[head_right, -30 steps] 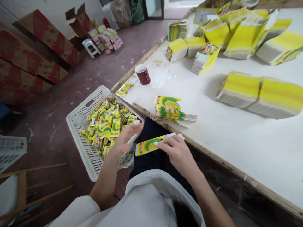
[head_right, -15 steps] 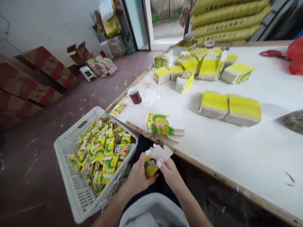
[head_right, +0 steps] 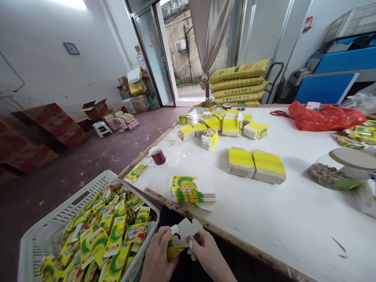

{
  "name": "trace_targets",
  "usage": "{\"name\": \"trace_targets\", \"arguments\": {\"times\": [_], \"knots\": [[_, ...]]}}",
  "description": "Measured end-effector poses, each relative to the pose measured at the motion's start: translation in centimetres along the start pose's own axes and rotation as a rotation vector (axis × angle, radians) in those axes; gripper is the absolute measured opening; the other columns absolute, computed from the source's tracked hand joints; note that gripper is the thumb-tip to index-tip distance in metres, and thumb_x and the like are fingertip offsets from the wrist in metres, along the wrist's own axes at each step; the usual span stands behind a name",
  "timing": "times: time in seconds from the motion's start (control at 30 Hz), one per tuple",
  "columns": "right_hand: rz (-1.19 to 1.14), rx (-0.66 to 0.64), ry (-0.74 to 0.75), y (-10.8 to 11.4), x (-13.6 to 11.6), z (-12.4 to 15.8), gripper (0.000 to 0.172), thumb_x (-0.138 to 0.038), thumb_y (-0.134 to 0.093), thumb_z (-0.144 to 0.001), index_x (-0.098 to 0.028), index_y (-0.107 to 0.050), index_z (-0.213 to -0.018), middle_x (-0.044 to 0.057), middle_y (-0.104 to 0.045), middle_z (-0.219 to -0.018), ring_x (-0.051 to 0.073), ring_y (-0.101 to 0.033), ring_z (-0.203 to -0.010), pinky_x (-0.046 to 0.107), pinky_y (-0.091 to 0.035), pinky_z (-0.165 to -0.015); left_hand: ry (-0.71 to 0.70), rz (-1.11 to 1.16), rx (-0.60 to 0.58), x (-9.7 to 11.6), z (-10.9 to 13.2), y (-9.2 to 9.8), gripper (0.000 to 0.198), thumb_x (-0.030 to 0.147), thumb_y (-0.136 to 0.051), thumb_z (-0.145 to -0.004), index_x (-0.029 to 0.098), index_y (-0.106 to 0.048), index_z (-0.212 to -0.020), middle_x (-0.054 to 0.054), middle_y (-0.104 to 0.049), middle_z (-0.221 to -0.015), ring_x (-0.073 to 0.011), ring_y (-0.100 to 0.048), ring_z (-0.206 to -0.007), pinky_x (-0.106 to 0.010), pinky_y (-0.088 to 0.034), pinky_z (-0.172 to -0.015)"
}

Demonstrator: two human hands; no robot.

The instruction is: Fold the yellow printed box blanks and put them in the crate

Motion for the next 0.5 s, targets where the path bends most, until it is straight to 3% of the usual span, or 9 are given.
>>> {"name": "trace_targets", "arguments": {"times": [0.3,0.4,0.5], "knots": [[-0.411,-0.133,-0.142,-0.8,1.2,0.8,0.053,-0.053,-0.092,-0.055,-0.016,-0.057,-0.071,-0.001,-0.061,-0.065,0.007,-0.051,-0.056,0.022,-0.047,-0.058,0.012,-0.027,0.056,0.4,0.1,0.1,0.056,0.005,-0.051,-0.068,0.016,-0.052,-0.123,-0.013,-0.066,-0.109,-0.0243,-0.067,-0.094,-0.035,-0.057,-0.076],[-0.401,-0.115,-0.138,-0.8,1.6,1.0,0.053,-0.051,-0.093,-0.055,-0.017,-0.063,-0.083,0.0,-0.065,-0.073,0.008,-0.055,-0.06,0.022,-0.049,-0.06,-0.032,-0.031,0.044,0.3,0.3,0.0,0.057,0.006,-0.052,-0.068,0.015,-0.051,-0.124,-0.014,-0.066,-0.11,-0.024,-0.068,-0.094,-0.034,-0.058,-0.075],[-0.287,-0.065,-0.145,-0.6,1.9,1.3,0.064,-0.059,-0.092,-0.051,-0.016,-0.065,-0.091,0.004,-0.069,-0.081,0.009,-0.054,-0.057,0.023,-0.047,-0.053,-0.075,-0.003,0.037,0.8,0.0,0.0,0.056,0.007,-0.051,-0.07,0.015,-0.05,-0.125,-0.013,-0.067,-0.107,-0.0235,-0.068,-0.091,-0.033,-0.057,-0.072]]}}
Point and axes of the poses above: each hand's wrist, its own z-axis away from the middle knuckle, its own y-axis out of the back of the hand, x = y × z, the point moved 1 cm from there along -z, towards the middle knuckle
